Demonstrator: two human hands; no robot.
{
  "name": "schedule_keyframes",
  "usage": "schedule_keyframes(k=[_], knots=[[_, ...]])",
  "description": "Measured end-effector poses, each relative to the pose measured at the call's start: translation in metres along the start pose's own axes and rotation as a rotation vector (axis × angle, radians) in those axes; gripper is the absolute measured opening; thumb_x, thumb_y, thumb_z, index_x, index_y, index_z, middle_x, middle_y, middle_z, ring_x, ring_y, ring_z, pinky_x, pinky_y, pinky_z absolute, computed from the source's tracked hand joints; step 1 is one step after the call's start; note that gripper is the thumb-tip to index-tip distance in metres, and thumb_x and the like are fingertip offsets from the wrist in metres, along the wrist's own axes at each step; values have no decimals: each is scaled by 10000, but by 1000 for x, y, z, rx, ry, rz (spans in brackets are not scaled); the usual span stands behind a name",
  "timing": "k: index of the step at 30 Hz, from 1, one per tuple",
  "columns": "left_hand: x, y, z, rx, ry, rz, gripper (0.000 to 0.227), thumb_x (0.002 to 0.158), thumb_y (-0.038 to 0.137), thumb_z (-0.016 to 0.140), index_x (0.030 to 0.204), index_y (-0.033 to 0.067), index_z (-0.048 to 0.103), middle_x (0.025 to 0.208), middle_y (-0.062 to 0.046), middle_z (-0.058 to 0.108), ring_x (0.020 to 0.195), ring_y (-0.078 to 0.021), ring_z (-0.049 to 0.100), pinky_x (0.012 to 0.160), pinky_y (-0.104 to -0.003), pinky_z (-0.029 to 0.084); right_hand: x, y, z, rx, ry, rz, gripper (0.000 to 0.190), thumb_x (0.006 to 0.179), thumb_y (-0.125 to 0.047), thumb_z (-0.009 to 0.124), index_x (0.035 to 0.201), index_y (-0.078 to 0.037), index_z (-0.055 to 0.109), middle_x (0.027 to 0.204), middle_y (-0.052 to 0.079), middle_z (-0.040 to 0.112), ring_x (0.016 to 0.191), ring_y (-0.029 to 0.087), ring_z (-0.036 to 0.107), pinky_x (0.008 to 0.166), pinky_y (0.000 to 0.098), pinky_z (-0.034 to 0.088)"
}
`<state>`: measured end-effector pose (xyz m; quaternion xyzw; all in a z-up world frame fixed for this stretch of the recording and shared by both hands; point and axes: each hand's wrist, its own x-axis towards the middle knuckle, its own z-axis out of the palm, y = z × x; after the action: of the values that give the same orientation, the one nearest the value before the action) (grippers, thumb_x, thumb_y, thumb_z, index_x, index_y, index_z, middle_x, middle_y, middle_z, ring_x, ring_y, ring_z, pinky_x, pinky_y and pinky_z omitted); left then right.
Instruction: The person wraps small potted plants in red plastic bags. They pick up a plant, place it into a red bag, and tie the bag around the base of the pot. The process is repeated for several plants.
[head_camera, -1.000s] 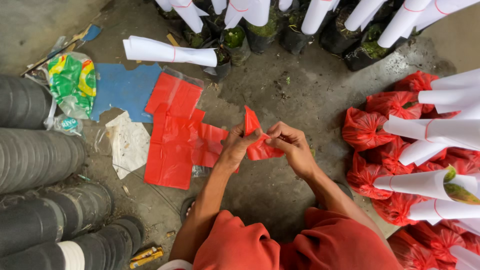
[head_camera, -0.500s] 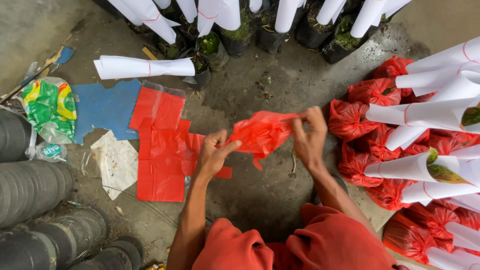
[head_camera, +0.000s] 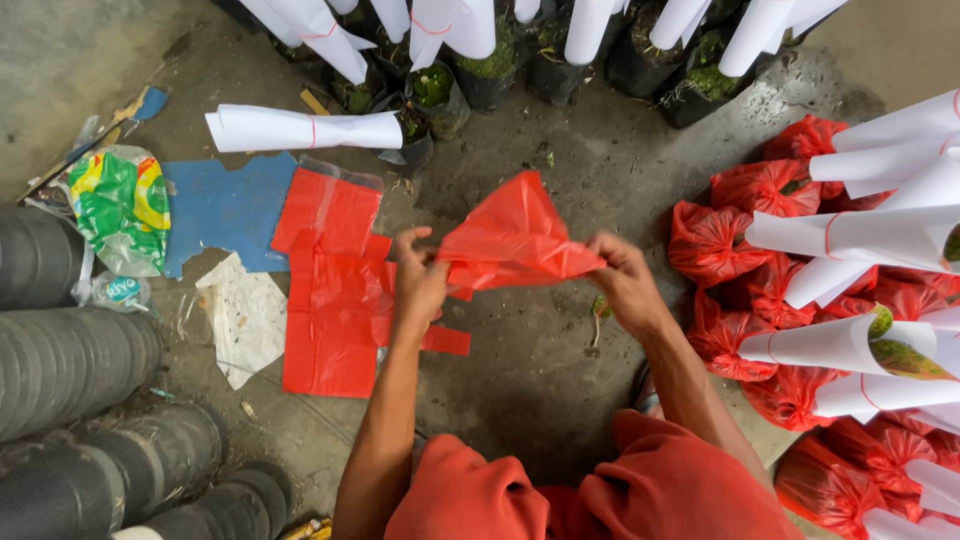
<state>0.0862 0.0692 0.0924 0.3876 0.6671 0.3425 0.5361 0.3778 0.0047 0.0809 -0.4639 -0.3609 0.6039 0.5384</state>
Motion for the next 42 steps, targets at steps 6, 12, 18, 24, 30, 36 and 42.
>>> schedule_keyframes(k=[6,12,18,24,30,36,42], knots=[[23,-50,4,-1089,-473,-360,351,904,77,664,1222,92,516,996,-63,673,869,-175,664,759,-317,552,-10,4,9,714,260,406,105,984,-88,504,900,-74,565,988,100,714,956,214,696,931,393,581],[7,-35,52,-373,-374,345,360,949,50,695,1222,106,467,1020,-67,538,879,-142,538,798,-313,499,-16,-26,-1,-5,-31,38,249,968,-314,610,1128,-138,681,1036,165,679,996,264,684,885,396,575],[11,-2,49,-303,-340,93,313,1007,226,646,1270,111,521,916,-32,632,870,-144,638,794,-312,531,2,-20,7,282,164,427,362,1056,-343,583,989,9,641,881,126,621,719,228,547,636,370,432],[6,-12,49,266,-161,552,408,880,-5,715,1186,111,471,1064,-96,573,1000,-310,658,843,-434,532,6,4,6,-157,178,191,157,930,-111,737,940,-35,600,855,87,648,745,208,633,665,345,531],[-2,7,58,817,27,641,392,783,-47,648,1082,116,455,1075,-110,518,992,-401,626,629,-542,459,26,8,1,-1082,288,227,147,845,-91,672,898,-6,564,759,210,653,698,381,719,627,487,544],[15,5,65,869,-109,788,290,872,18,613,1124,90,488,1167,-144,523,867,-415,654,699,-543,533,34,-11,-2,-1419,77,247,488,907,-521,703,867,-36,745,758,270,690,756,481,676,676,548,544],[25,-16,65,959,-354,888,165,966,104,601,1094,196,653,1564,-36,479,718,-400,713,688,-519,582,57,6,-29,-1500,71,155,478,972,-502,648,943,-35,745,938,241,717,849,419,698,722,515,562]])
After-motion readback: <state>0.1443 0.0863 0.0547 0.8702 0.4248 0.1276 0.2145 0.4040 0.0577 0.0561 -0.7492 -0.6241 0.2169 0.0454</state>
